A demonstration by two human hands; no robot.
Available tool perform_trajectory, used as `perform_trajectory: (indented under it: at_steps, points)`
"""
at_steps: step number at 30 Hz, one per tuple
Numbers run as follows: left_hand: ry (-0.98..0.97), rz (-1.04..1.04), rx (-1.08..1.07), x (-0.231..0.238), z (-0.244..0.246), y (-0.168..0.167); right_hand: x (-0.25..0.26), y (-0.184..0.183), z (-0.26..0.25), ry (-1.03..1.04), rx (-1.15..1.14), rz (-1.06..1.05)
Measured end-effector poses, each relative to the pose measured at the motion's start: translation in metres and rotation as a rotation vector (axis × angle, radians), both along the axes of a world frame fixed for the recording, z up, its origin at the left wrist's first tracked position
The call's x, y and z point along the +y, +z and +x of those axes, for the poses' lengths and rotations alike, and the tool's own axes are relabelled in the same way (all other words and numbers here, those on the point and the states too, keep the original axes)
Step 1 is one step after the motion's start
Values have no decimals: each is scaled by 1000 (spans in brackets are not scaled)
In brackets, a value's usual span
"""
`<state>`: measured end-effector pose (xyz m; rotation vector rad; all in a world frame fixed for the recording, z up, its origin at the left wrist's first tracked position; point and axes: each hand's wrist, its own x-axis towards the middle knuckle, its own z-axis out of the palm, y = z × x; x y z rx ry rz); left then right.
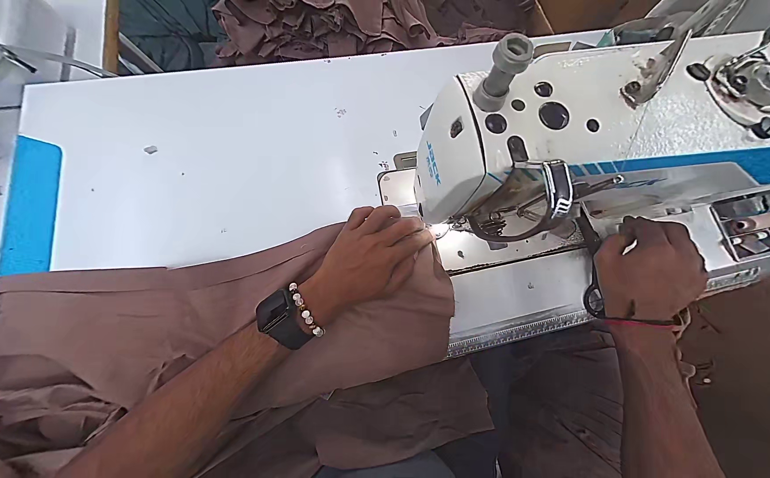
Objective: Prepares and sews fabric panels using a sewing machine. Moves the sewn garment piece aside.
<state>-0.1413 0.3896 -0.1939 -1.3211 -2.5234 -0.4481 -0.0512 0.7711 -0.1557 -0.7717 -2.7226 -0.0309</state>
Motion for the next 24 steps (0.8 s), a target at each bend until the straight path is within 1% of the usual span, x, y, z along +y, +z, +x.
perform_trajectory:
  at_steps: [2, 4, 7, 8, 9, 10, 12, 13, 16, 20, 22, 24]
  points:
    - [-29, 1, -23, -2, 2, 2, -6, -5, 2, 20, 37, -39]
    - [-42, -2, -42, -3, 6, 3, -20, -2, 13, 51, 83, -87]
    - [-13, -10, -44, -3, 5, 3, -67, 12, 28, 169, 262, -159]
    - [5, -14, -44, -2, 4, 3, -90, 16, 33, 240, 256, -248]
    - [20, -18, -41, -1, 3, 2, -113, 14, 37, 314, 228, -395]
    - [31, -17, -35, -1, 3, 1, -135, 9, 39, 374, 188, -587]
    - [42, -13, -17, 1, 1, -1, -167, -3, 33, 421, 105, -949]
    - [43, -12, -13, 1, 1, -1, -179, -9, 29, 402, 101, -1033]
    - [49, -23, -22, 0, 2, -1, -193, -13, 20, 365, 97, -942]
    - [49, -29, -34, 0, 2, -1, -202, -12, 17, 289, 19, -891]
    - [27, -8, -39, 0, 2, 2, -208, -14, 18, 286, 11, -774]
    - [-24, 26, -49, -3, 3, 4, -215, -17, 23, 330, 61, -618]
